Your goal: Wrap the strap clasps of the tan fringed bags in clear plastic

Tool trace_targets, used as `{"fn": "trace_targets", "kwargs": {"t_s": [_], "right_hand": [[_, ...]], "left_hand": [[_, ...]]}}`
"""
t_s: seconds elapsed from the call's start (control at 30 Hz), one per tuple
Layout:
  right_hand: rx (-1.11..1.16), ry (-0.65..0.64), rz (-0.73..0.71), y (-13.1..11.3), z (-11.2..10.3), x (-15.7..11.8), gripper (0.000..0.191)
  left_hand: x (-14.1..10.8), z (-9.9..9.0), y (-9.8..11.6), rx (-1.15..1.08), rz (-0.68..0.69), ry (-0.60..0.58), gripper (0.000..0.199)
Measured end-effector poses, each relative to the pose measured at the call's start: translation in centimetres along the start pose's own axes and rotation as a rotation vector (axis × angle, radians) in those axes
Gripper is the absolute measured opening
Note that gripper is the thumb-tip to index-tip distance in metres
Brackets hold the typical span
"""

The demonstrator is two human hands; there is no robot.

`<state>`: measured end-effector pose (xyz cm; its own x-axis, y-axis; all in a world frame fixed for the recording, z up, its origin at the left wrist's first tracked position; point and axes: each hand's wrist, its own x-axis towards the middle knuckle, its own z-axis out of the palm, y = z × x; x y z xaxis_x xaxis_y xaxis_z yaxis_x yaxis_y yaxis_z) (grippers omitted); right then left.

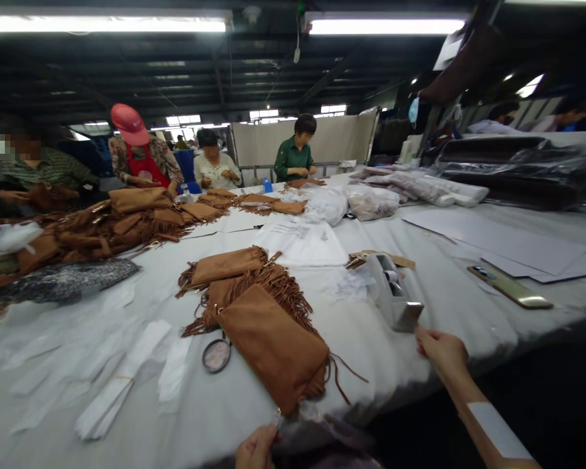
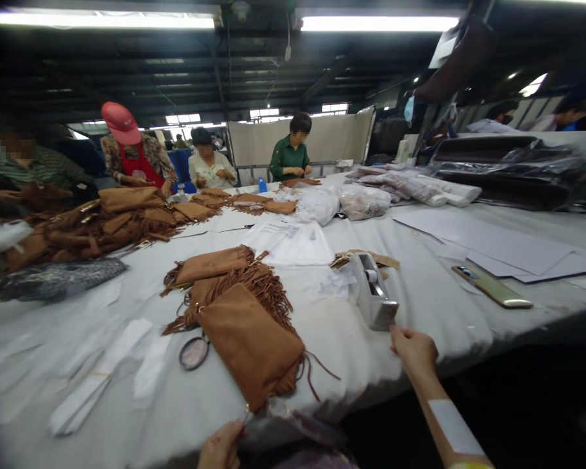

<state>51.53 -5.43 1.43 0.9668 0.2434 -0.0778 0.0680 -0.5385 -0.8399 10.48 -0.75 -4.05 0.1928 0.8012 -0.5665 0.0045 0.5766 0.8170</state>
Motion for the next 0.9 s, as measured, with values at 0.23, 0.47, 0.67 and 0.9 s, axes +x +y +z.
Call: {"fn": "trace_targets", "kwargs": {"t_s": [0.23, 0.47, 0.67, 0.9], "right_hand": [[0.104, -0.667, -0.195, -1.2, 2.9, -14.0, 0.034], [0.111, -1.268, -0.344, -4.7, 7.6, -25.8, 0.031], [-0.091, -1.103, -0.507, -4.4, 9.3, -26.8, 0.030], [-0.148, -1.036, -0.450, -3.2, 9.9, -27.2, 0.035]], "left_hand": [[-1.4, -0.7, 1.2, 0.166, 0.240, -0.024, 0.050], [-2.0, -1.7, 1.8, 0.452, 0.429, -0.046, 0.039], [-1.6, -2.0, 1.2, 0.517, 0.528, -0.031, 0.037], [-1.7, -2.6, 1.7, 0.500, 0.527, -0.100, 0.038]]}}
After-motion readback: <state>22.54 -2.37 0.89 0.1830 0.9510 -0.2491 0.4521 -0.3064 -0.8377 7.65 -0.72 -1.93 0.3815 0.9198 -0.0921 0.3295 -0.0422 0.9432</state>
